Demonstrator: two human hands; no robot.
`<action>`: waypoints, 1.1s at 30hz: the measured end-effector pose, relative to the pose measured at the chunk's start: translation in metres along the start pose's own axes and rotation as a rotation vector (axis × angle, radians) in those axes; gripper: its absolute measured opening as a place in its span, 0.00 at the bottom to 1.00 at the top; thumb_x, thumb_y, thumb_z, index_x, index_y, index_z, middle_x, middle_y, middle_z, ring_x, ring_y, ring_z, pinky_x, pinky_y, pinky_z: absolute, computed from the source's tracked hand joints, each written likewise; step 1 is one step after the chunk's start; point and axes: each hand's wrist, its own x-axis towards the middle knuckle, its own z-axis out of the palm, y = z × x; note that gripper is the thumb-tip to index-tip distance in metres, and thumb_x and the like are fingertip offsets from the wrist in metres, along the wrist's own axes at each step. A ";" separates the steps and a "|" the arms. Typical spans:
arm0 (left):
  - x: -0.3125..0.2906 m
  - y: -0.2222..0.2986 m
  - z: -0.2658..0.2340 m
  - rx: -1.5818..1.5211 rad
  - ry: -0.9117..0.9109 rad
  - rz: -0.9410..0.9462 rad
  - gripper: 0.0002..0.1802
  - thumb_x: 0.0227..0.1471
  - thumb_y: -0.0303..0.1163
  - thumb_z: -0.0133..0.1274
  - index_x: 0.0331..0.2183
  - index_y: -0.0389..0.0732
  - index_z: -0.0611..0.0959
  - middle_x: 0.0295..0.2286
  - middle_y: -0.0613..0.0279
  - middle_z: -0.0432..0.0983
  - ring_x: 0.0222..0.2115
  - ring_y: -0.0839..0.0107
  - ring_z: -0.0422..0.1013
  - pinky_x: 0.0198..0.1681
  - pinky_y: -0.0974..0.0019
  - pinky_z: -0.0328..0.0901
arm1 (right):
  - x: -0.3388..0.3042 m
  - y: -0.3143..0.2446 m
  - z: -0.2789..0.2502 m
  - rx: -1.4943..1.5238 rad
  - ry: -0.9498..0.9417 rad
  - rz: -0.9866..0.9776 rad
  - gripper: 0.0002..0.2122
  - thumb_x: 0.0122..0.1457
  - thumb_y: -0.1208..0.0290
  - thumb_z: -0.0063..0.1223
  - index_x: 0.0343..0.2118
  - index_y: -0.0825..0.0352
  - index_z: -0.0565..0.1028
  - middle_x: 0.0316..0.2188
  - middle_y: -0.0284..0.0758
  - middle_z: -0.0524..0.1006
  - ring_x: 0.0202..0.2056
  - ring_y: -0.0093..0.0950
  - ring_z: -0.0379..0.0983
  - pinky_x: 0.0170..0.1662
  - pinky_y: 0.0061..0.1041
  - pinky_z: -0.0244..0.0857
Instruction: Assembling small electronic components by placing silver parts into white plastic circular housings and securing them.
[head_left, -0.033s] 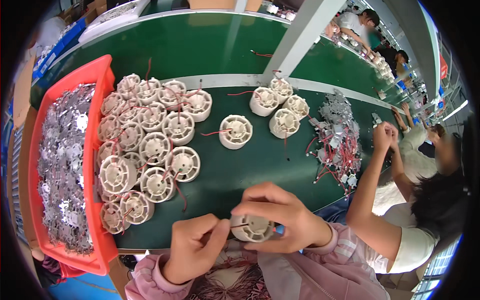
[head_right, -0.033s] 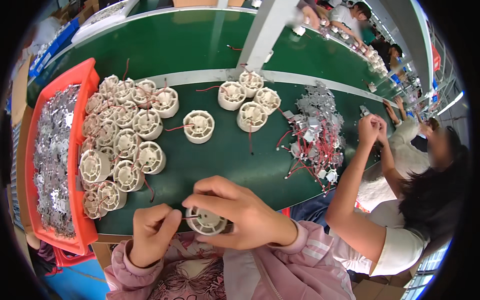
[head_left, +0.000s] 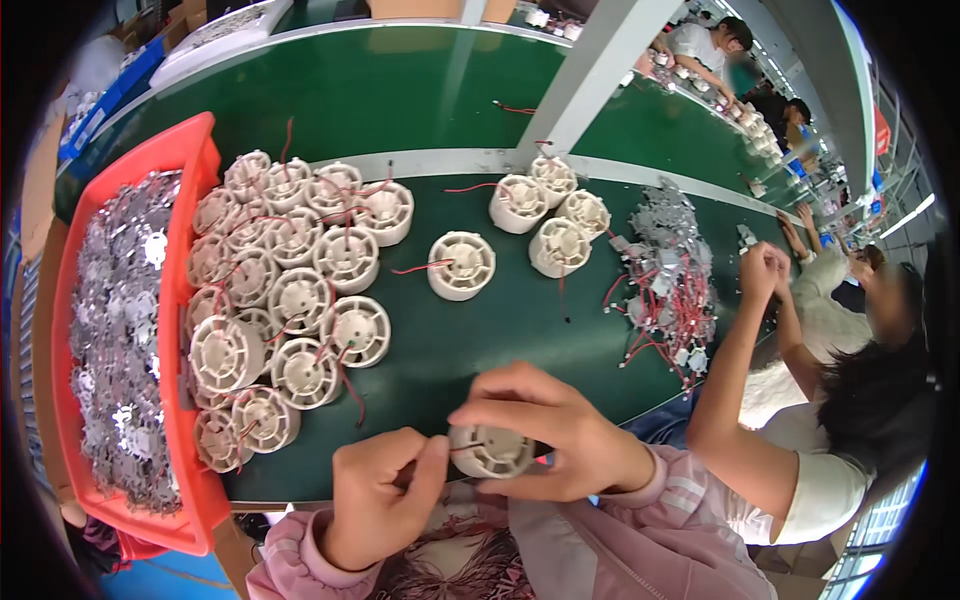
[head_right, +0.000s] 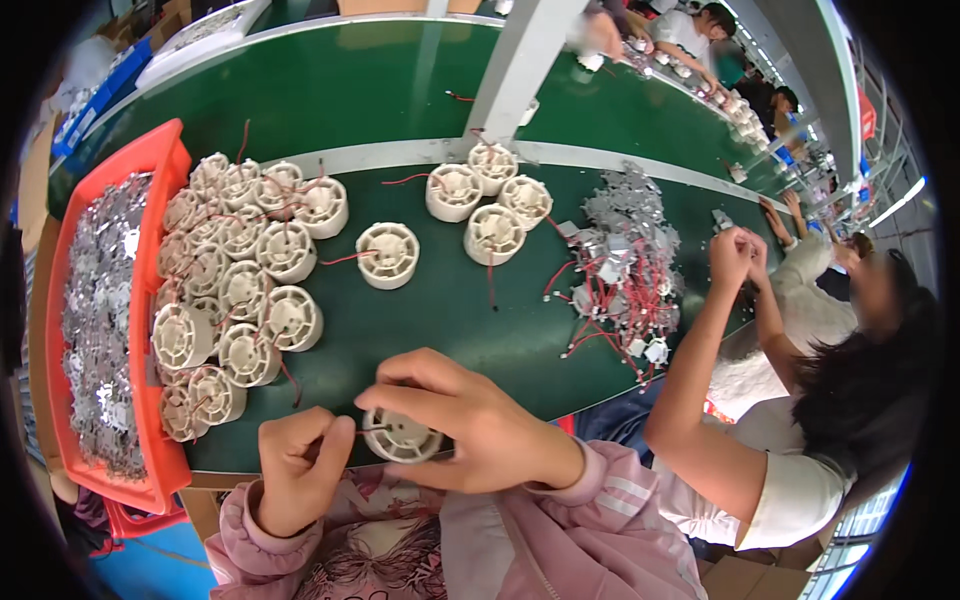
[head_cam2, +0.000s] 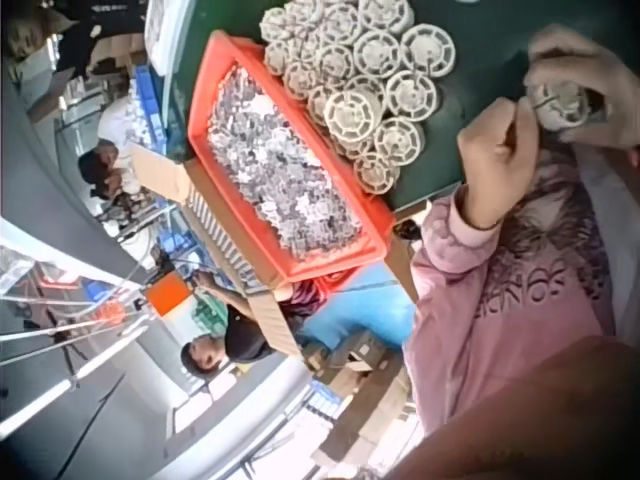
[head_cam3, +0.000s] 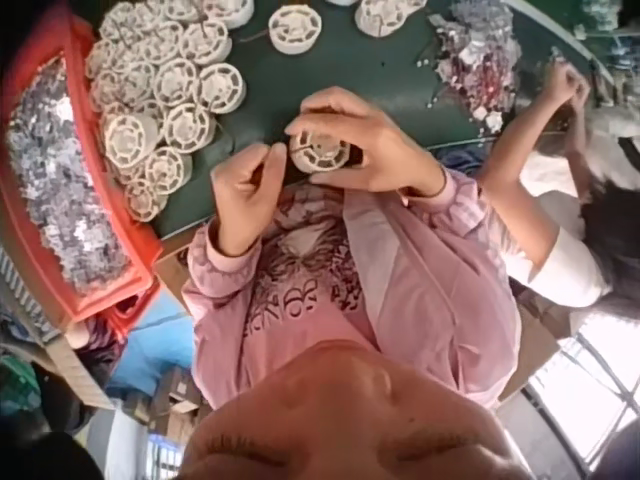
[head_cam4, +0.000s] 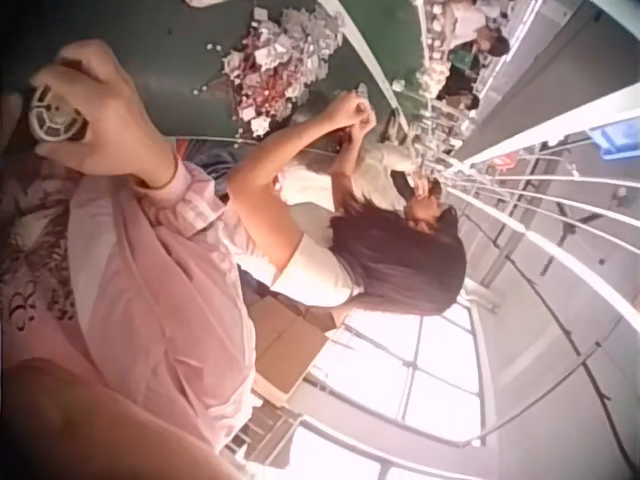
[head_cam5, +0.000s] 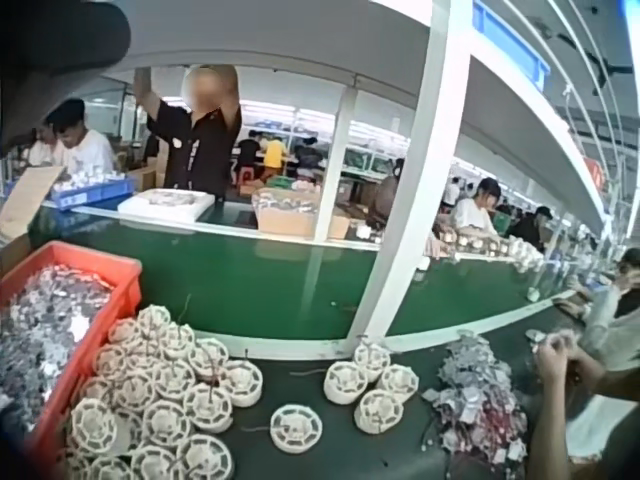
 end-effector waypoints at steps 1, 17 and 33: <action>0.003 -0.004 0.005 0.233 0.108 0.129 0.12 0.51 0.24 0.52 0.19 0.34 0.71 0.13 0.64 0.62 0.14 0.72 0.58 0.18 0.67 0.52 | 0.003 0.008 0.001 -0.044 0.027 -0.041 0.25 0.41 0.76 0.66 0.46 0.68 0.75 0.46 0.40 0.70 0.42 0.38 0.70 0.44 0.34 0.65; 0.002 0.023 0.017 0.806 0.452 0.598 0.14 0.49 0.23 0.52 0.41 0.34 0.76 0.38 0.48 0.69 0.38 0.55 0.67 0.43 0.58 0.61 | -0.015 0.049 -0.086 -0.955 0.393 0.318 0.11 0.45 0.85 0.54 0.34 0.70 0.78 0.33 0.39 0.77 0.38 0.38 0.70 0.41 0.32 0.67; -0.003 0.026 0.015 0.607 0.371 0.641 0.14 0.50 0.19 0.52 0.41 0.32 0.77 0.38 0.46 0.70 0.37 0.52 0.68 0.42 0.57 0.64 | -0.014 0.056 -0.089 -0.625 0.699 0.238 0.09 0.46 0.83 0.54 0.33 0.71 0.76 0.31 0.43 0.77 0.33 0.41 0.73 0.38 0.34 0.68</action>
